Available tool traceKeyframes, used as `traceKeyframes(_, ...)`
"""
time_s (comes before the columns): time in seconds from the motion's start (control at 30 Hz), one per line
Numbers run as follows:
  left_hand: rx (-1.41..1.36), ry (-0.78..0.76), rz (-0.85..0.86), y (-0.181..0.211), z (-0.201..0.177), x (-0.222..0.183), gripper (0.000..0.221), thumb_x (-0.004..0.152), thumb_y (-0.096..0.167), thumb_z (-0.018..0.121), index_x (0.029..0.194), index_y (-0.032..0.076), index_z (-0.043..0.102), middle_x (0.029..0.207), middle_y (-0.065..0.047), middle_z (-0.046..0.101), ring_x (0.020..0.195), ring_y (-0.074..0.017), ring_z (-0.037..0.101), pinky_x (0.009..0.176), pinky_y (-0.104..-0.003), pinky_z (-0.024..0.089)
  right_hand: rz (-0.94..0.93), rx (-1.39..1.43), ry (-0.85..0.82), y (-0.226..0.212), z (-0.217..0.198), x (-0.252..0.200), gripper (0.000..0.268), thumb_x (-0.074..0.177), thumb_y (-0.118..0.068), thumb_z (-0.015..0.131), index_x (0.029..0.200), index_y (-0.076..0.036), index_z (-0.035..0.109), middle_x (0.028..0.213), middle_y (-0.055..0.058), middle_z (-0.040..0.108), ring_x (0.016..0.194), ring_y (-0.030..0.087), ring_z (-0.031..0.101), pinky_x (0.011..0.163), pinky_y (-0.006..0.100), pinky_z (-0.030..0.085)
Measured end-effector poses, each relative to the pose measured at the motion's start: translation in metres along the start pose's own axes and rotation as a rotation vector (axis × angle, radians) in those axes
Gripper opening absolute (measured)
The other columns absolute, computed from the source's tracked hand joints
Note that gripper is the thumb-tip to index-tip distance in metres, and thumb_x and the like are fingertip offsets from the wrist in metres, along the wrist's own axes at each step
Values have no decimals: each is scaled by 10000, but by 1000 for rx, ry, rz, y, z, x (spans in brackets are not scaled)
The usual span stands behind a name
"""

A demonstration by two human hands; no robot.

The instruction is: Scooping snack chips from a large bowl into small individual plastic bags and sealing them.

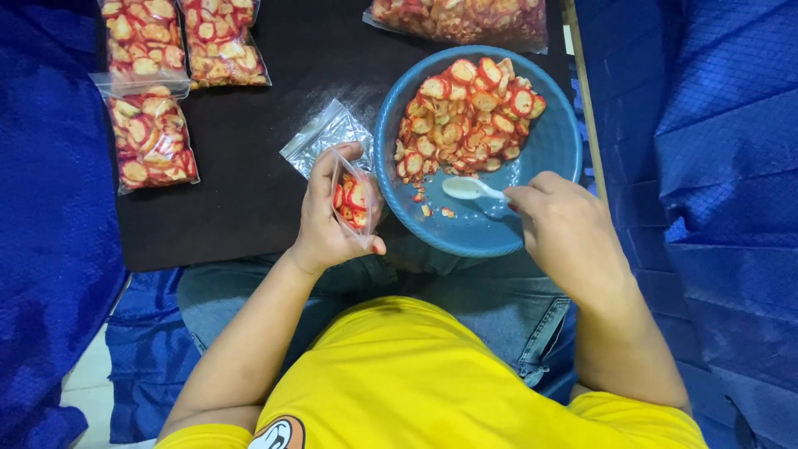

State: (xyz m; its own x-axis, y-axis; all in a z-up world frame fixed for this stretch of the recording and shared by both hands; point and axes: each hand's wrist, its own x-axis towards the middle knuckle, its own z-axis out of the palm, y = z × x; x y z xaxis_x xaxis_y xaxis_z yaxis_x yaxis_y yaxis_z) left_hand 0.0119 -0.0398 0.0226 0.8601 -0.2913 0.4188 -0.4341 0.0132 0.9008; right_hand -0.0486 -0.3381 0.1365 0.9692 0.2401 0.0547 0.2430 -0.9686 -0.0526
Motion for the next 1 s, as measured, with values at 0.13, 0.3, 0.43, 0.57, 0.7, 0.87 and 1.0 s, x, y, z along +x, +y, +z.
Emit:
traceKeyframes(0.13,-18,-5,-7,3,1,3,1235,555,680,930,1489,118,351,1503,-178,417,1426,-410,455,1225,-546,320,28,86,102,-8,-5,0,241,978,-44,694,1154,-171,799,966,14,681,854,189,712,751,286,531)
traceKeyframes(0.3,-10,-23,-28,6,1,5,1175,577,647,936,1468,138,364,1495,-178,426,1414,-417,467,1217,-545,335,78,163,192,-20,5,8,321,926,81,679,1175,-82,801,946,98,681,893,282,702,803,342,561)
traceKeyframes(0.43,-24,-19,-35,4,1,3,1174,576,643,938,1469,142,364,1501,-171,422,1419,-410,462,1221,-539,331,99,175,140,-23,6,10,332,898,96,688,1164,-67,803,945,111,690,886,270,705,810,330,562)
traceKeyframes(0.57,-11,-17,-19,1,1,3,1174,583,659,923,1472,135,362,1498,-177,421,1418,-416,454,1223,-549,326,81,134,74,-25,4,7,347,858,77,701,1139,-95,809,915,89,695,876,271,706,795,347,566)
traceKeyframes(0.7,-15,-14,-13,0,1,3,1161,590,656,920,1467,135,366,1490,-180,424,1418,-410,452,1224,-555,327,132,117,38,-21,-2,2,364,849,82,720,1148,-103,814,924,100,714,867,267,709,798,351,570)
traceKeyframes(0.87,-17,-14,0,1,2,4,1163,600,664,910,1470,122,363,1494,-183,419,1420,-407,452,1221,-558,327,137,105,8,-18,3,2,357,858,66,719,1160,-103,805,941,101,711,877,250,704,797,334,568)
traceKeyframes(1.0,-11,-13,4,1,2,4,1154,609,671,901,1466,114,365,1485,-187,422,1416,-404,453,1223,-558,326,132,127,-35,-24,-9,0,378,850,60,714,1172,-116,804,914,100,721,845,250,704,774,337,564)
